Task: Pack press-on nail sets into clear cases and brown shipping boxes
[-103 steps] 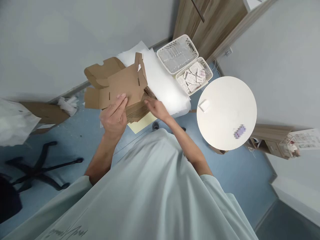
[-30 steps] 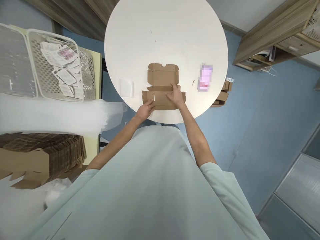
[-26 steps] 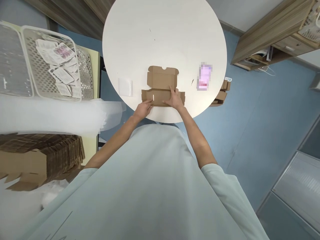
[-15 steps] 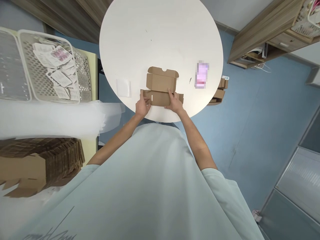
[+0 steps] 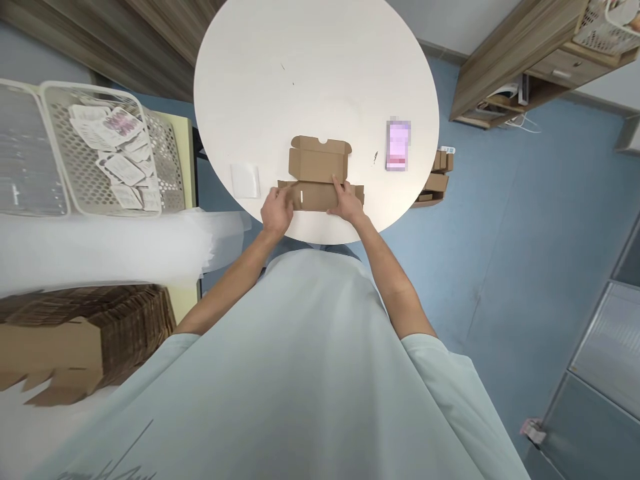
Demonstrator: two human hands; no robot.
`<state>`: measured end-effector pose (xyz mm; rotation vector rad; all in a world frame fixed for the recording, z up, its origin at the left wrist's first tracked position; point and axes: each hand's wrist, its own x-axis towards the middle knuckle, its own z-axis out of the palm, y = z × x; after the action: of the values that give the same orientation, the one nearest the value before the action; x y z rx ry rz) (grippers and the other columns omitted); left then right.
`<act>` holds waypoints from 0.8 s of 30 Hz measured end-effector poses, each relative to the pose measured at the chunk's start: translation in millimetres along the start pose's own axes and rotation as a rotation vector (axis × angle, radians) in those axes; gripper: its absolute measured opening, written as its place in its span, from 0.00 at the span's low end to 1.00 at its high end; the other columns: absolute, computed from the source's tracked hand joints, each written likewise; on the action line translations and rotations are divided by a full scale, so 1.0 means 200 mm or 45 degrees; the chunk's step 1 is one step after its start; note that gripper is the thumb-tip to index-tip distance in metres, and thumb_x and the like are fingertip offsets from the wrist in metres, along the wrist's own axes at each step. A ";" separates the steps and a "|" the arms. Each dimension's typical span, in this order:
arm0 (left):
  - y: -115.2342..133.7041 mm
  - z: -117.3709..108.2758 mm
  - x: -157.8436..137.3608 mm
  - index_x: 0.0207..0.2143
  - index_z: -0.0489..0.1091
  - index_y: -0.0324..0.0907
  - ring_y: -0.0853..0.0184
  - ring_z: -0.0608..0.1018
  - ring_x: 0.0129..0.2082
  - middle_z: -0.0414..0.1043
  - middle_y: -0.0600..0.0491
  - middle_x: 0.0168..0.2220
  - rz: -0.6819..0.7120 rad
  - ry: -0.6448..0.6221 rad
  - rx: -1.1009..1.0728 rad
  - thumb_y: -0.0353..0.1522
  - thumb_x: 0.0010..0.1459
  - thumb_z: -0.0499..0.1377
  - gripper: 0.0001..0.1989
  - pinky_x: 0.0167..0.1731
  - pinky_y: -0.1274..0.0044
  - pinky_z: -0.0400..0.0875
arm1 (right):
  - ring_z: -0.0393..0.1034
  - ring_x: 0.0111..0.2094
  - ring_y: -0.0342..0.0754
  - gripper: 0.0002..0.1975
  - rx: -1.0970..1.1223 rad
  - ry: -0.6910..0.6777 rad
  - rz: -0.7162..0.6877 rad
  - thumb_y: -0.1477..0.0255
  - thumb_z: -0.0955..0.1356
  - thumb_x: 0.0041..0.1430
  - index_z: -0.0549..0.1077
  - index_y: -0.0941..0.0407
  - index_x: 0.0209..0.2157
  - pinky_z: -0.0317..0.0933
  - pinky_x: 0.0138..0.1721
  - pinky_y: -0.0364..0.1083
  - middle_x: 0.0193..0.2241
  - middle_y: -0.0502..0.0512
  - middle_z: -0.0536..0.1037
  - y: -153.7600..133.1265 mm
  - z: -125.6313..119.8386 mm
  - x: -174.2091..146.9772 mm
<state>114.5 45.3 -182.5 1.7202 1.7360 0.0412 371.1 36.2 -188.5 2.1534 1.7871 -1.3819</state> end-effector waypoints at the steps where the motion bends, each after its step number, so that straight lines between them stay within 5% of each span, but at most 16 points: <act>1: -0.01 -0.01 -0.01 0.75 0.67 0.44 0.45 0.77 0.70 0.70 0.36 0.71 -0.061 0.066 0.006 0.28 0.73 0.59 0.30 0.65 0.57 0.79 | 0.67 0.74 0.80 0.70 -0.001 0.002 -0.001 0.64 0.85 0.56 0.44 0.45 0.87 0.72 0.69 0.75 0.81 0.73 0.55 0.00 0.00 0.00; 5: -0.04 -0.06 -0.01 0.63 0.75 0.40 0.44 0.80 0.66 0.77 0.34 0.65 -0.294 -0.010 0.023 0.32 0.74 0.62 0.18 0.66 0.56 0.77 | 0.65 0.75 0.78 0.71 -0.008 0.007 -0.006 0.63 0.85 0.56 0.43 0.44 0.87 0.73 0.68 0.74 0.81 0.72 0.56 -0.01 0.00 -0.01; 9: -0.04 -0.08 -0.01 0.51 0.78 0.43 0.48 0.85 0.58 0.84 0.40 0.57 -0.220 -0.116 0.008 0.32 0.75 0.59 0.09 0.62 0.59 0.78 | 0.64 0.76 0.80 0.73 0.001 0.002 -0.003 0.61 0.86 0.55 0.39 0.43 0.87 0.73 0.68 0.75 0.81 0.73 0.54 -0.02 0.00 -0.02; 14: 0.03 -0.06 -0.03 0.53 0.76 0.44 0.51 0.87 0.51 0.87 0.43 0.48 -0.148 -0.154 -0.138 0.37 0.73 0.65 0.10 0.56 0.63 0.79 | 0.62 0.77 0.80 0.75 0.016 -0.019 -0.003 0.60 0.86 0.54 0.38 0.43 0.87 0.72 0.68 0.74 0.82 0.73 0.52 -0.02 0.00 -0.01; 18: 0.08 -0.01 -0.02 0.58 0.73 0.43 0.54 0.87 0.48 0.85 0.43 0.59 -0.043 -0.145 -0.215 0.42 0.74 0.66 0.17 0.58 0.64 0.78 | 0.60 0.78 0.79 0.78 -0.020 -0.041 0.007 0.60 0.87 0.54 0.33 0.41 0.87 0.72 0.69 0.74 0.83 0.73 0.49 -0.01 0.01 -0.01; 24: 0.10 0.03 0.06 0.55 0.76 0.41 0.52 0.86 0.55 0.86 0.41 0.57 -0.128 -0.186 -0.068 0.31 0.75 0.60 0.10 0.59 0.65 0.77 | 0.60 0.79 0.78 0.79 -0.066 -0.045 -0.004 0.62 0.87 0.54 0.32 0.41 0.87 0.71 0.70 0.73 0.84 0.74 0.46 0.01 0.03 0.00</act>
<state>135.7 56.3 -182.6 1.5558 1.6955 -0.0808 368.6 32.9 -193.2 2.0879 1.7942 -1.3500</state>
